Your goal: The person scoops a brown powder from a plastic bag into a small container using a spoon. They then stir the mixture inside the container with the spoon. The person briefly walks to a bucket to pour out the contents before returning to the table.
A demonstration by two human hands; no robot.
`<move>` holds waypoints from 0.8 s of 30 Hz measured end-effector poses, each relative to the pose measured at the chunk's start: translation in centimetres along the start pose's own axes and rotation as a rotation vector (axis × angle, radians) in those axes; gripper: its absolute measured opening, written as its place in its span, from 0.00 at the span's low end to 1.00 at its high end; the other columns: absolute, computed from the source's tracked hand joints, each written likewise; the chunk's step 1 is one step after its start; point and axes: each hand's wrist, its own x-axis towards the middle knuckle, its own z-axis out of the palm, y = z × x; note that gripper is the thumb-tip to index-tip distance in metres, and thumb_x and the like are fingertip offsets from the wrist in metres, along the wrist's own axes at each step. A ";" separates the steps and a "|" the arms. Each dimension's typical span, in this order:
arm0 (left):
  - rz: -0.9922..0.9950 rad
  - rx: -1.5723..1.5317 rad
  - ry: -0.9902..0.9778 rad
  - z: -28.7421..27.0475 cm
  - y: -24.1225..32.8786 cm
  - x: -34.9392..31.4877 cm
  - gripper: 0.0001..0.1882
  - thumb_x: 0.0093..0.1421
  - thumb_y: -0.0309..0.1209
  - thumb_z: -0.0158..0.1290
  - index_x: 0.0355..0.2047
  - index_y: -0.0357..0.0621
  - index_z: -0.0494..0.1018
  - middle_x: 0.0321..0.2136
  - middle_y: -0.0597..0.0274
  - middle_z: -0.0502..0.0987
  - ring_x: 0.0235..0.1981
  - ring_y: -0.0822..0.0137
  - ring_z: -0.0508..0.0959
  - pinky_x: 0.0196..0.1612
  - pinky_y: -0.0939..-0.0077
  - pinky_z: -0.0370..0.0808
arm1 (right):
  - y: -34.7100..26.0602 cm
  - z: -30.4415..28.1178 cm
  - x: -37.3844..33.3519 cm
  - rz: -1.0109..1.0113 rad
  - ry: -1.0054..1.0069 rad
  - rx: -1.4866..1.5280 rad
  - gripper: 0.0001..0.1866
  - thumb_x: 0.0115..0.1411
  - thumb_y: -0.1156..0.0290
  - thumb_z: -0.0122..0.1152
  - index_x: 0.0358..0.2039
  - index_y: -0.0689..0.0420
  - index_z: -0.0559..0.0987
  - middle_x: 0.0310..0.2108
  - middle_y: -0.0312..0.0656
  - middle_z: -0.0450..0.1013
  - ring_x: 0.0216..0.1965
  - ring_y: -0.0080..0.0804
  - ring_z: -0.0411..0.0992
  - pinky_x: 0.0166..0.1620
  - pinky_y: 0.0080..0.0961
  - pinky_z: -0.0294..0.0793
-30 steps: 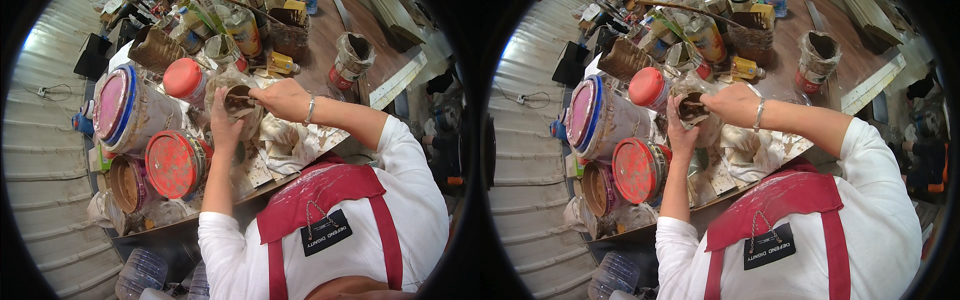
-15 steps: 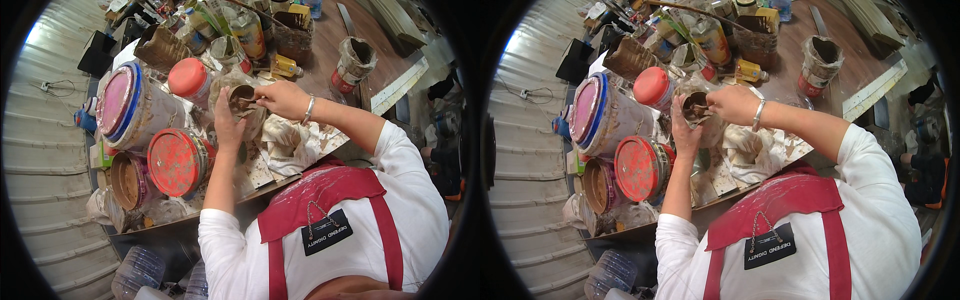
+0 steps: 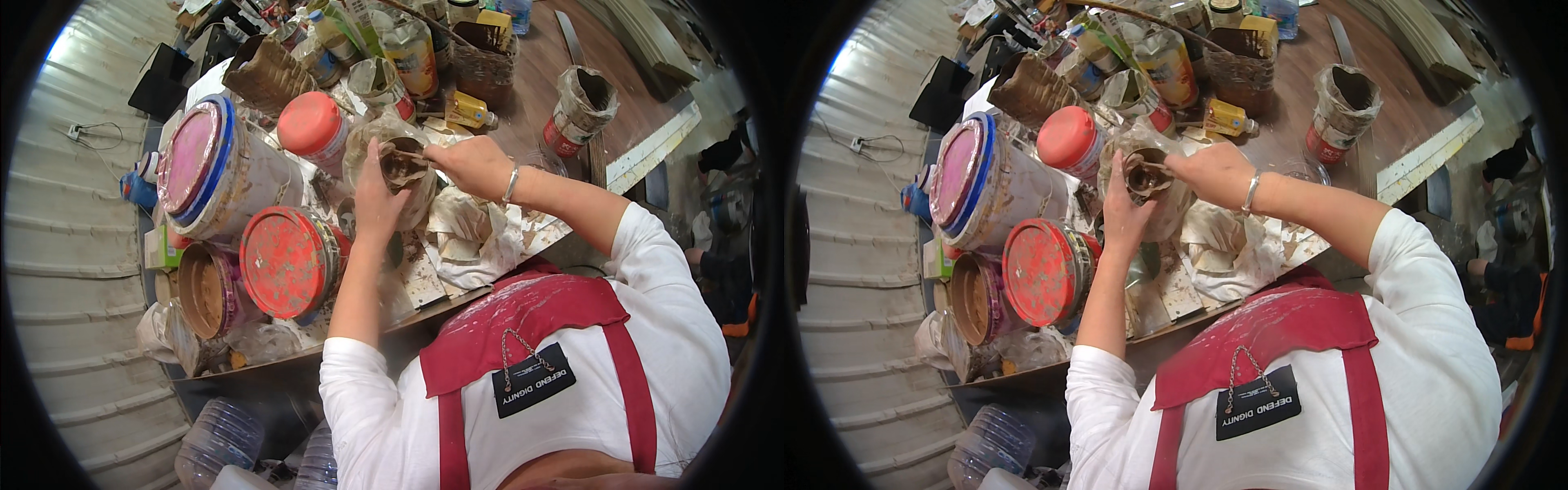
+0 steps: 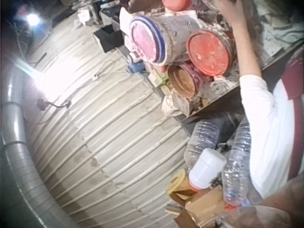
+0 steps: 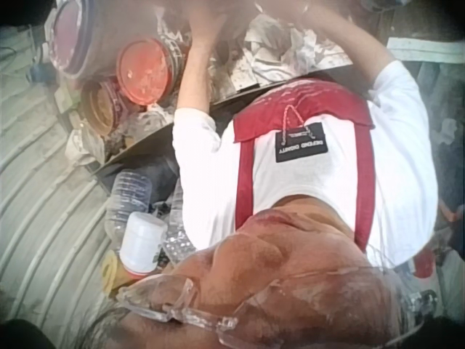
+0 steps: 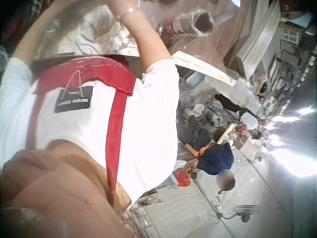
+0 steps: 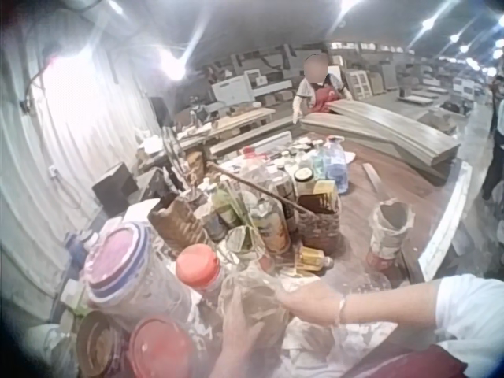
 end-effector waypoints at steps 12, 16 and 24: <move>-0.050 0.000 -0.046 0.0 -0.6 0.5 0.41 0.41 0.22 0.60 0.57 0.41 0.55 0.50 0.48 0.67 0.50 0.52 0.69 0.50 0.66 0.69 | 0.2 -1.8 -1.4 -0.324 -0.013 -0.205 0.07 0.47 0.73 0.53 0.29 0.56 0.68 0.16 0.41 0.68 0.21 0.40 0.71 0.22 0.34 0.68; -0.028 -0.023 -0.029 0.3 -1.1 0.4 0.41 0.41 0.22 0.60 0.57 0.40 0.55 0.50 0.48 0.67 0.50 0.52 0.69 0.51 0.66 0.68 | 0.4 -2.3 -1.5 -0.330 -0.002 -0.163 0.04 0.49 0.73 0.50 0.28 0.55 0.68 0.15 0.44 0.68 0.20 0.43 0.72 0.21 0.35 0.68; -0.028 -0.056 -0.015 0.2 -0.7 0.6 0.40 0.42 0.23 0.60 0.57 0.42 0.56 0.47 0.49 0.70 0.48 0.51 0.71 0.49 0.66 0.69 | 0.5 -1.3 0.1 -0.269 0.050 -0.160 0.06 0.49 0.73 0.50 0.30 0.55 0.68 0.16 0.43 0.70 0.21 0.42 0.72 0.22 0.36 0.68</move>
